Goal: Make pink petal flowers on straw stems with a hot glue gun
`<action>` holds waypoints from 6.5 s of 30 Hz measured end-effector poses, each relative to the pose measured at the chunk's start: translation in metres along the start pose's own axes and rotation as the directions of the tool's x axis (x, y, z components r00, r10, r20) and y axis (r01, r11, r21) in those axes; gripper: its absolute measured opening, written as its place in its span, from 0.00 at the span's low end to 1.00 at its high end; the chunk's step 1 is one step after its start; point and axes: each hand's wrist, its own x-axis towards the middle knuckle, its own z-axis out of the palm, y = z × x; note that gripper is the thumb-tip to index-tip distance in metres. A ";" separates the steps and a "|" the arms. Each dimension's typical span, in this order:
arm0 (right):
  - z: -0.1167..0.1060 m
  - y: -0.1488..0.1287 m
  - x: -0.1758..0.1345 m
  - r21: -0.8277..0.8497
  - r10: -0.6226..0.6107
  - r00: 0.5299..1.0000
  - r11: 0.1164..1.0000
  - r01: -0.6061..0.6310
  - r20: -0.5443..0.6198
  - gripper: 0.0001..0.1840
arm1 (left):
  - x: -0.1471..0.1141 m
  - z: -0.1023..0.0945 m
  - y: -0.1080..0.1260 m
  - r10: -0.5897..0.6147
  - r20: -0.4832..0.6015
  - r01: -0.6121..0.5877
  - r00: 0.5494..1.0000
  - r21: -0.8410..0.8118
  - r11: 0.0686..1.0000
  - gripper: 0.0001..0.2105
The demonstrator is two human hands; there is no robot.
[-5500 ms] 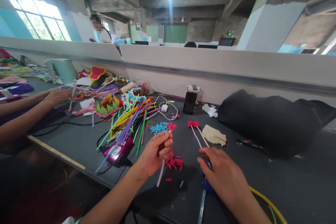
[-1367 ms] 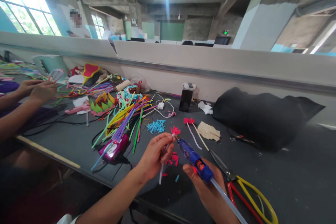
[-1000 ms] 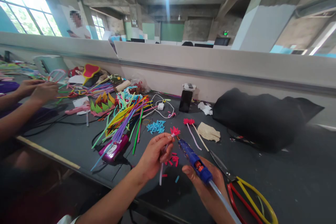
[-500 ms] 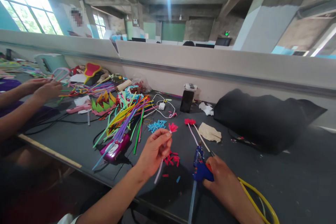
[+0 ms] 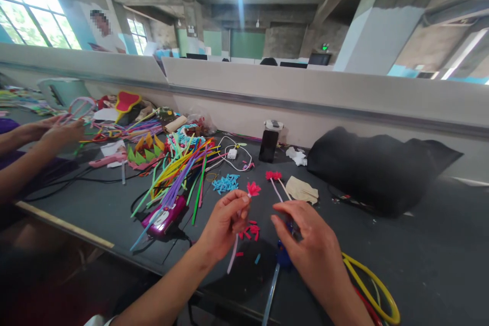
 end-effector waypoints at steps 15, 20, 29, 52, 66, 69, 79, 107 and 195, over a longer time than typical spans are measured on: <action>0.026 -0.019 0.017 -0.088 -0.234 0.930 0.972 0.218 -0.282 0.07 | -0.003 0.005 -0.001 -0.019 0.018 0.018 1.000 0.016 1.000 0.06; 0.027 -0.017 0.018 -0.094 -0.249 0.933 0.968 0.232 -0.261 0.07 | -0.003 0.004 -0.004 -0.031 0.038 0.030 0.999 0.019 0.999 0.06; 0.029 -0.019 0.016 -0.122 -0.278 0.925 0.959 0.254 -0.258 0.04 | -0.004 0.003 -0.001 -0.045 0.050 0.044 0.998 0.027 0.999 0.05; 0.036 -0.024 0.013 -0.225 -0.215 0.940 0.962 0.156 -0.264 0.04 | -0.005 0.007 -0.002 -0.013 -0.023 0.014 1.000 0.072 0.997 0.07; 0.036 -0.025 0.012 -0.247 -0.178 0.948 0.963 0.112 -0.263 0.04 | -0.004 0.007 -0.003 -0.004 -0.034 0.007 0.999 0.087 0.996 0.07; 0.037 -0.026 0.011 -0.251 -0.176 0.946 0.962 0.107 -0.271 0.04 | -0.004 0.006 -0.004 0.002 -0.022 -0.001 1.000 0.080 0.997 0.06; 0.039 -0.027 0.011 -0.188 -0.140 0.945 0.978 0.086 -0.294 0.05 | -0.005 0.006 -0.003 -0.006 -0.014 0.008 1.000 0.112 0.994 0.06; 0.040 0.016 0.030 -0.113 0.012 0.997 0.994 -0.003 0.076 0.08 | 0.005 -0.006 0.016 0.045 -0.040 -0.044 0.998 0.034 0.998 0.16; 0.045 -0.025 0.037 0.216 0.020 0.951 0.975 0.049 -0.309 0.06 | -0.002 -0.004 0.005 0.014 -0.015 -0.012 1.000 0.071 0.997 0.09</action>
